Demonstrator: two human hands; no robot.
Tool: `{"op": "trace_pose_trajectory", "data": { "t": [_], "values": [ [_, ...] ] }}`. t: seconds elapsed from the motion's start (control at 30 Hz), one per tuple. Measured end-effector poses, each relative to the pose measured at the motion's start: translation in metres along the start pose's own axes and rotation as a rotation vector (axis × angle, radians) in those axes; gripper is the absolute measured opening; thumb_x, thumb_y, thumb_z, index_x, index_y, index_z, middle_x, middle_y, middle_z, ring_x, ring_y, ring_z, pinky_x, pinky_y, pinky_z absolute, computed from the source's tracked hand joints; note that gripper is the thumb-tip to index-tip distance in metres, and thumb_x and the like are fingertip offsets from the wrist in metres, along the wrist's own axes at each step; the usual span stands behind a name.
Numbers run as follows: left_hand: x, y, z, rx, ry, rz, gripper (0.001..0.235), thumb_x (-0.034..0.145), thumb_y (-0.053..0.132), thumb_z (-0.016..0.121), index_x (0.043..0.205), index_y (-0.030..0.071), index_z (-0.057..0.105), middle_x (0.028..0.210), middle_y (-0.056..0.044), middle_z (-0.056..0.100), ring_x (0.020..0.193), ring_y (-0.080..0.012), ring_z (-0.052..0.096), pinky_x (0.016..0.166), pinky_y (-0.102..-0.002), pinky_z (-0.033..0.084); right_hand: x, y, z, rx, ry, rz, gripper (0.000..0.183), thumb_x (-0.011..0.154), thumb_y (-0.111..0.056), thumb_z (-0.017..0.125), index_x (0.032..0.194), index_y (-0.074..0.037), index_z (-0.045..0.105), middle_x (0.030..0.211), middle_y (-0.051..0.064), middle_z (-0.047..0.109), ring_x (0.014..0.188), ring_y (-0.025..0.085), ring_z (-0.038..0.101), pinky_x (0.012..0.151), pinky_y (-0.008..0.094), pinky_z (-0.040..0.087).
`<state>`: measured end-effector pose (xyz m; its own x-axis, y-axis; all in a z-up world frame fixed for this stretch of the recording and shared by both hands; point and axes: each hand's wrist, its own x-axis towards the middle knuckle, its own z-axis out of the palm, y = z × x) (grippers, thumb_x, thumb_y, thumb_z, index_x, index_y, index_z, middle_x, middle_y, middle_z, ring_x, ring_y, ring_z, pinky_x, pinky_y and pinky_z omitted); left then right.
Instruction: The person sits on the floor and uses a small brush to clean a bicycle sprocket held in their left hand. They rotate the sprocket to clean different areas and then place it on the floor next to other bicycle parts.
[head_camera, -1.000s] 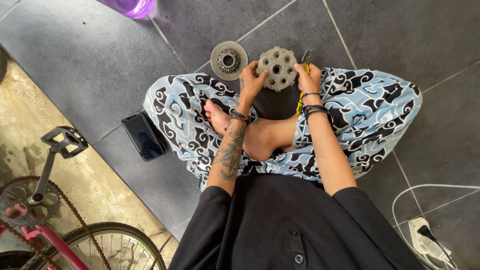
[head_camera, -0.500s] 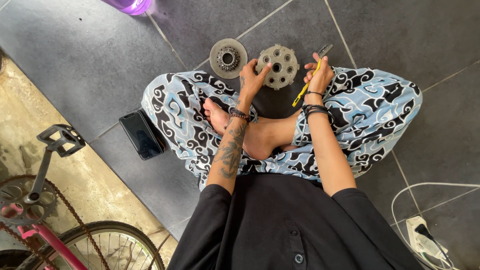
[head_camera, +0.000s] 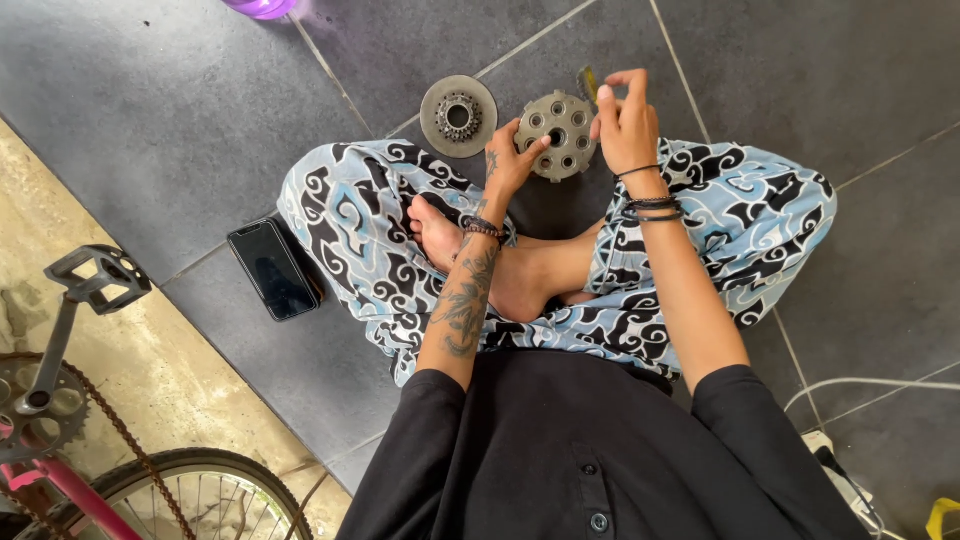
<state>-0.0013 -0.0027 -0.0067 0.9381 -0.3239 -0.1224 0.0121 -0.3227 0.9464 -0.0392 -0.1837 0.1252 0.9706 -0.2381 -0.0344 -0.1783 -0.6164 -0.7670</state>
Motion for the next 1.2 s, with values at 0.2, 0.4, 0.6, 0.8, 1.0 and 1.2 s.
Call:
{"op": "trace_pose_trajectory", "data": {
  "t": [0.2,0.4,0.6,0.8,1.0,1.2],
  "values": [
    [0.002,0.004,-0.002,0.011,0.023,-0.017,0.036,0.086,0.047,0.07,0.097,0.012,0.067,0.085,-0.003,0.073,0.075,-0.0194,0.069,0.063,-0.035,0.049,0.01,0.046,0.009,-0.351,-0.022,-0.004,0.017,0.105,-0.02,0.071,0.1,-0.009,0.059,0.076,0.007,0.072,0.074,0.04,0.068,0.058,0.051,0.048],
    [0.001,0.001,0.0,-0.022,0.022,-0.004,0.033,0.088,0.046,0.07,0.096,0.014,0.068,0.083,-0.001,0.073,0.071,-0.0167,0.068,0.061,-0.033,0.049,-0.024,0.023,0.03,-0.459,-0.012,-0.124,0.018,0.107,-0.019,0.068,0.098,-0.009,0.056,0.065,0.011,0.061,0.054,0.036,0.06,0.044,0.046,0.04],
    [-0.001,0.0,0.004,-0.015,-0.003,-0.042,0.036,0.088,0.047,0.067,0.101,0.013,0.067,0.086,-0.003,0.073,0.073,-0.0191,0.07,0.062,-0.033,0.05,-0.013,0.019,0.029,-0.45,0.089,-0.088,0.018,0.105,-0.017,0.069,0.097,-0.007,0.057,0.069,0.015,0.067,0.059,0.042,0.063,0.048,0.051,0.042],
    [-0.01,0.026,-0.005,-0.068,-0.002,-0.17,0.077,0.091,0.042,0.077,0.139,-0.013,0.051,0.126,-0.035,0.063,0.122,-0.0499,0.059,0.1,-0.058,0.054,-0.022,0.028,0.044,-0.49,0.011,-0.034,0.018,0.103,-0.03,0.069,0.105,-0.014,0.063,0.084,0.018,0.076,0.078,0.044,0.074,0.068,0.056,0.057],
    [-0.004,0.019,-0.006,-0.013,-0.022,-0.075,0.038,0.088,0.048,0.067,0.1,0.012,0.068,0.081,-0.004,0.074,0.068,-0.0195,0.072,0.057,-0.034,0.055,-0.011,0.023,0.038,-0.455,0.06,-0.048,0.017,0.106,-0.018,0.067,0.096,-0.009,0.057,0.066,0.011,0.063,0.054,0.031,0.063,0.045,0.045,0.044],
    [-0.005,0.021,-0.008,0.002,-0.025,-0.063,0.034,0.089,0.046,0.068,0.094,0.012,0.065,0.076,-0.002,0.07,0.065,-0.0189,0.069,0.057,-0.034,0.051,-0.02,0.026,0.037,-0.48,0.033,-0.084,0.02,0.108,-0.019,0.067,0.094,-0.009,0.057,0.061,0.006,0.057,0.048,0.025,0.055,0.039,0.04,0.038]
  ]
}}
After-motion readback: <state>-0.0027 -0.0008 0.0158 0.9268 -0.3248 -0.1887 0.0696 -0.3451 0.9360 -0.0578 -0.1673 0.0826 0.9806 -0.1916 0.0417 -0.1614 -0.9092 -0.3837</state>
